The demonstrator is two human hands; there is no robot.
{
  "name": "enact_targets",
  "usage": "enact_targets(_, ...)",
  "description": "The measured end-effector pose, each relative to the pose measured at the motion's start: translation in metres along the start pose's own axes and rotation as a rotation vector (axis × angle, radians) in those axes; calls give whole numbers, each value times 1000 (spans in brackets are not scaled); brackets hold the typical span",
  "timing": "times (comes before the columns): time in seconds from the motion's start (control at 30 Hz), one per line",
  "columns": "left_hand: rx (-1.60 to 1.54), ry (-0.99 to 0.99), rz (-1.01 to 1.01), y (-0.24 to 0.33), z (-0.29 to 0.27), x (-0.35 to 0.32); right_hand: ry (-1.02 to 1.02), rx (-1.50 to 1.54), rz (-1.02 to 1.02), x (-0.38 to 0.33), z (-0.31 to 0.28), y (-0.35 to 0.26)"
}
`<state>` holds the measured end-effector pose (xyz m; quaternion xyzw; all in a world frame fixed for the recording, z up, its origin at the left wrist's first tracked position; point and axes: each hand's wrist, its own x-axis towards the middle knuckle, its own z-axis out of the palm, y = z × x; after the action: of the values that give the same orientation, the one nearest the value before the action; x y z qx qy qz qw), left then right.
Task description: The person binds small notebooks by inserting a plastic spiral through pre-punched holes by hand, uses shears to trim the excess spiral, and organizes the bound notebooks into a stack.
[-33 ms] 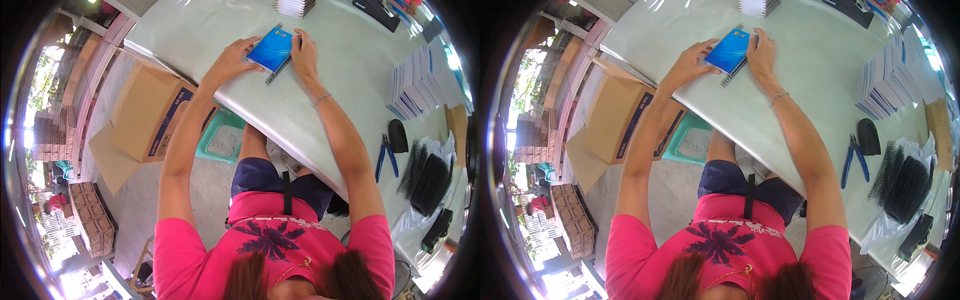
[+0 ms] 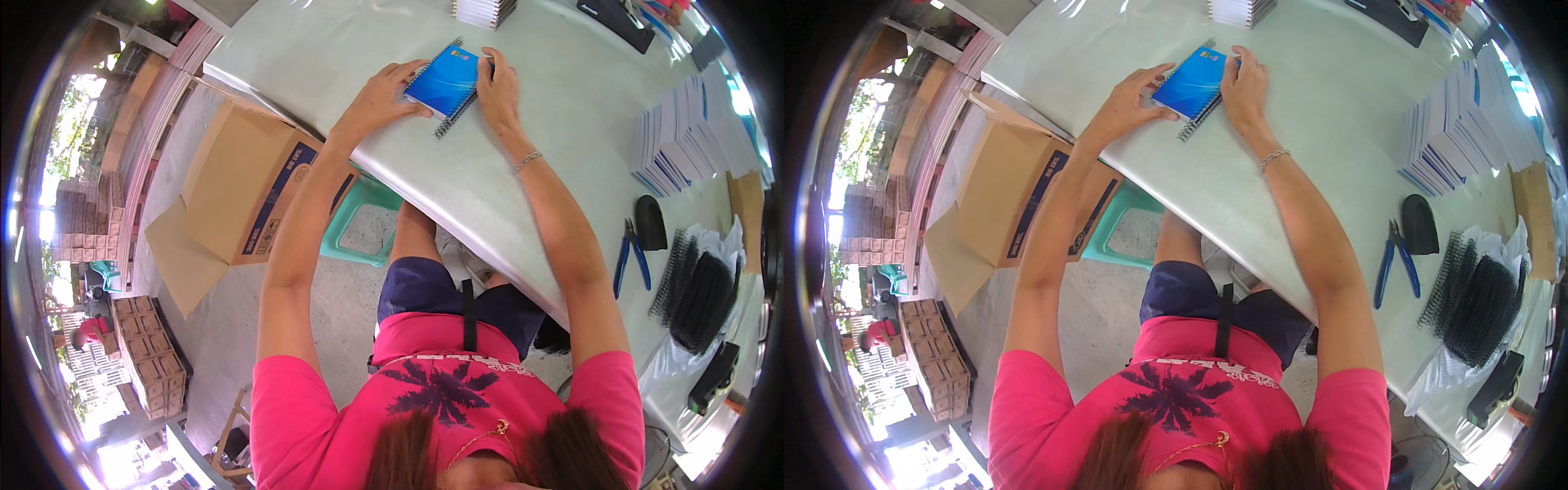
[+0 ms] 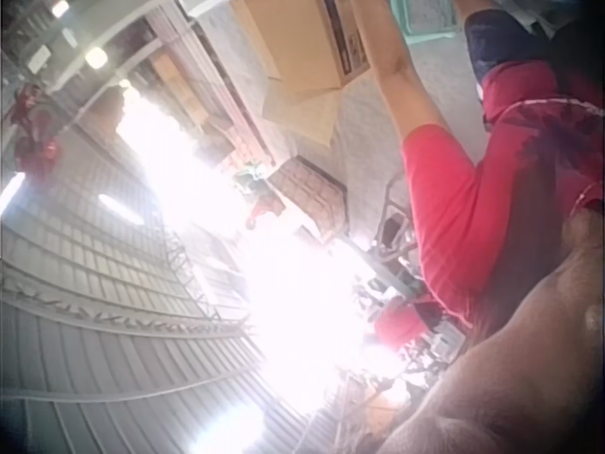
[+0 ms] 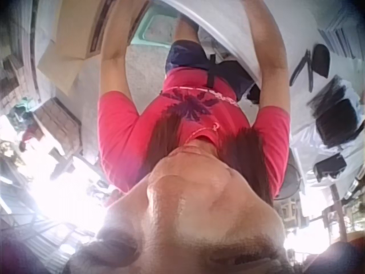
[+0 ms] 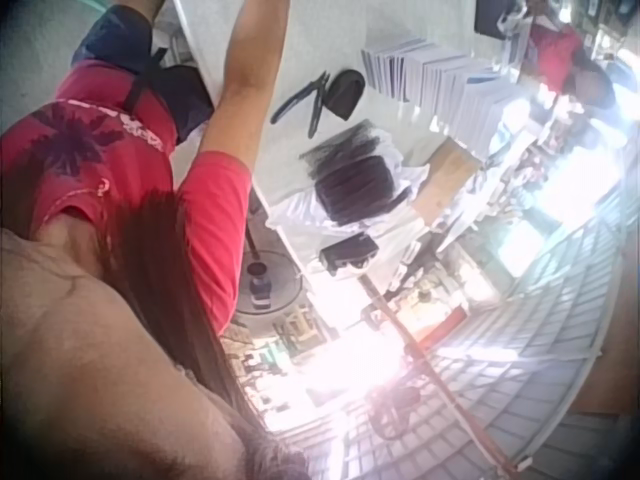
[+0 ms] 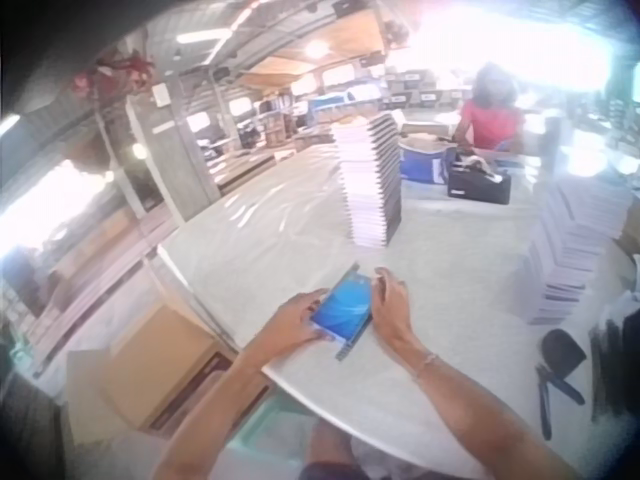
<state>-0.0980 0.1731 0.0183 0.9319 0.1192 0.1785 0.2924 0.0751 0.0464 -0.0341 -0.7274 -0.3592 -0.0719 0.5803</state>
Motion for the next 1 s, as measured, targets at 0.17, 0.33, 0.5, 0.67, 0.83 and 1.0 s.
enact_targets(0.17,29,39,13,-1,2,-4,-2,-12,-15,1,1,2)
enact_targets(0.33,-2,51,-7,0,3,-8,0,-4,7,0,1,-1)
enact_targets(0.5,-53,42,-53,1,1,-9,-51,-35,49,2,-3,0)
enact_targets(0.67,-70,38,-89,3,1,-7,-19,-21,12,1,-3,0)
enact_targets(0.83,-64,50,-75,1,2,-8,-30,-24,14,2,-3,-1)
enact_targets(1.0,-47,48,-74,-1,3,-6,-38,-30,27,3,-3,1)
